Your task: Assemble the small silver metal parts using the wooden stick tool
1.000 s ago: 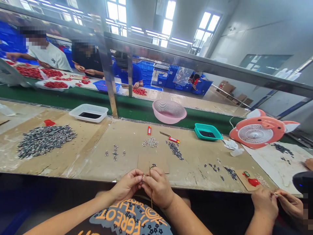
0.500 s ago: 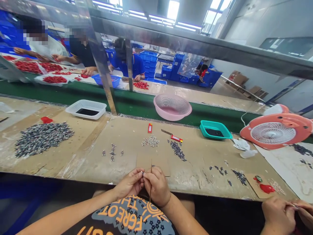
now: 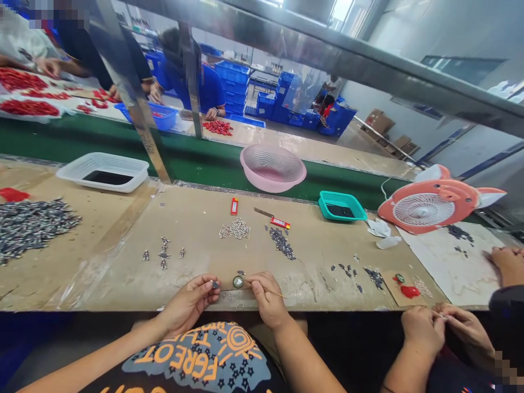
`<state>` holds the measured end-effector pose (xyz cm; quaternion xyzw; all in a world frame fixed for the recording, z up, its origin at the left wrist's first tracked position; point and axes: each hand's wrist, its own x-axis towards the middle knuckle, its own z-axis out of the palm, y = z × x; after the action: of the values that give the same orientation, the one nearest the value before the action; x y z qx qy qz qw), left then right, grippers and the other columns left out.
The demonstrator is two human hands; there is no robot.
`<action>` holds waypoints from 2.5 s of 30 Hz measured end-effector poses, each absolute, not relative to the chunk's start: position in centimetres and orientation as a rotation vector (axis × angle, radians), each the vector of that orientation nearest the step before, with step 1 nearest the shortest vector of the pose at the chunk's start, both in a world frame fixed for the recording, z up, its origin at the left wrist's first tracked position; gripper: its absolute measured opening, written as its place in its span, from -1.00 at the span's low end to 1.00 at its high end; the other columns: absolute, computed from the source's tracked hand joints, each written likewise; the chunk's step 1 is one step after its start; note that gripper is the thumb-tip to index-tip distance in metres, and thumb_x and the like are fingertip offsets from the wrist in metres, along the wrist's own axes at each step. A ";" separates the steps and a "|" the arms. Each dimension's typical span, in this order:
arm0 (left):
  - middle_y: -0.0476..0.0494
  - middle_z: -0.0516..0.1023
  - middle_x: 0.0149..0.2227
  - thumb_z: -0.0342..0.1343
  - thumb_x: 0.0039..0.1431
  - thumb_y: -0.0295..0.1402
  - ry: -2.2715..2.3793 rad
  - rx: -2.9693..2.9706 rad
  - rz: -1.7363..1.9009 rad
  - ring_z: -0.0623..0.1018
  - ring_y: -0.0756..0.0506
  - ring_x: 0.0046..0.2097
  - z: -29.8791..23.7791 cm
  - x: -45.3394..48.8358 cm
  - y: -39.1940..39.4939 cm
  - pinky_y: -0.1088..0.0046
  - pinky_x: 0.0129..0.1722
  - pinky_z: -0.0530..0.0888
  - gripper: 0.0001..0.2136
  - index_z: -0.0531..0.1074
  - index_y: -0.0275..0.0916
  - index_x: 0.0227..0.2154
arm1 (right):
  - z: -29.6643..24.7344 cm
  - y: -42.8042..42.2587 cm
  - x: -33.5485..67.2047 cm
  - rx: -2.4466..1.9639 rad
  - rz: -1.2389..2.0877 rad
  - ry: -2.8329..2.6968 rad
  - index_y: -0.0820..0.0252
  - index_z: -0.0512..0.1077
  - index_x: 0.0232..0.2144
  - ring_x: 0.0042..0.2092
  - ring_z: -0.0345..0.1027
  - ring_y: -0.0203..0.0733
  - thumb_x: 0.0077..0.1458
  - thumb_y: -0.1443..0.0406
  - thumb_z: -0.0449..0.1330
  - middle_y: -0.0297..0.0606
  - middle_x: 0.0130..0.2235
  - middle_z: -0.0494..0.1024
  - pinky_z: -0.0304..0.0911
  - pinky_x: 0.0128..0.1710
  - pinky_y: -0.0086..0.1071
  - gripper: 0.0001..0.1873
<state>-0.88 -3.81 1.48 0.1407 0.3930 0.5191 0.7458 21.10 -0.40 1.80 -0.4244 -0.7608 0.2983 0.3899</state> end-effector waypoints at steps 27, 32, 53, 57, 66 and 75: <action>-0.07 0.53 -0.44 0.31 -0.08 -0.39 0.863 0.335 1.069 0.50 0.01 -0.42 1.6 -0.9 -3.8 0.49 -0.35 0.40 -0.81 0.50 -0.31 -0.37 | 5.0 -2.3 17.6 -0.986 0.939 -1.905 0.17 0.37 -0.37 -0.28 0.33 -0.22 0.22 0.27 -0.02 -0.25 -0.37 0.45 0.26 -0.21 -0.30 -0.79; -0.08 0.53 -0.45 0.31 -0.07 -0.38 0.853 0.346 1.066 0.51 0.01 -0.41 1.3 -1.0 -3.9 0.51 -0.36 0.42 -0.81 0.49 -0.31 -0.37 | 5.0 -2.0 17.1 -0.993 0.886 -1.979 0.18 0.36 -0.38 -0.30 0.31 -0.23 0.22 0.29 -0.02 -0.26 -0.39 0.44 0.25 -0.20 -0.30 -0.81; -0.06 0.50 -0.45 0.28 -0.03 -0.39 0.870 0.374 1.066 0.49 0.03 -0.42 1.5 -1.1 -3.8 0.54 -0.38 0.42 -0.86 0.48 -0.31 -0.39 | 5.2 -2.0 17.6 -0.941 0.863 -2.052 0.16 0.35 -0.34 -0.27 0.30 -0.21 0.23 0.28 -0.05 -0.25 -0.37 0.43 0.25 -0.16 -0.26 -0.80; -0.05 0.49 -0.47 0.27 -0.02 -0.39 0.893 0.350 1.066 0.49 0.03 -0.42 1.7 -1.1 -3.7 0.55 -0.38 0.42 -0.85 0.47 -0.30 -0.38 | 4.5 -1.5 18.8 -1.046 0.795 -2.009 0.17 0.35 -0.36 -0.26 0.31 -0.21 0.23 0.30 -0.02 -0.24 -0.35 0.44 0.25 -0.19 -0.28 -0.82; -0.05 0.49 -0.45 0.29 -0.05 -0.37 0.895 0.343 1.063 0.49 0.03 -0.41 1.6 -1.1 -3.6 0.55 -0.38 0.43 -0.83 0.47 -0.31 -0.38 | 2.0 -1.2 20.3 -1.192 0.730 -2.082 0.16 0.34 -0.38 -0.26 0.28 -0.20 0.21 0.33 0.00 -0.26 -0.36 0.43 0.18 -0.19 -0.28 -0.85; -0.07 0.51 -0.42 0.29 -0.04 -0.36 0.872 0.352 1.057 0.49 0.02 -0.39 1.2 -1.1 -3.6 0.52 -0.36 0.42 -0.82 0.48 -0.31 -0.37 | 4.2 -2.1 19.4 -1.100 0.902 -1.955 0.15 0.35 -0.37 -0.26 0.29 -0.20 0.22 0.31 -0.02 -0.26 -0.35 0.41 0.21 -0.20 -0.30 -0.83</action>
<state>-1.12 -3.57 1.17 0.1617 0.4004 0.4854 0.7602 19.39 -2.07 4.20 -0.4254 -0.7563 0.3488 0.3541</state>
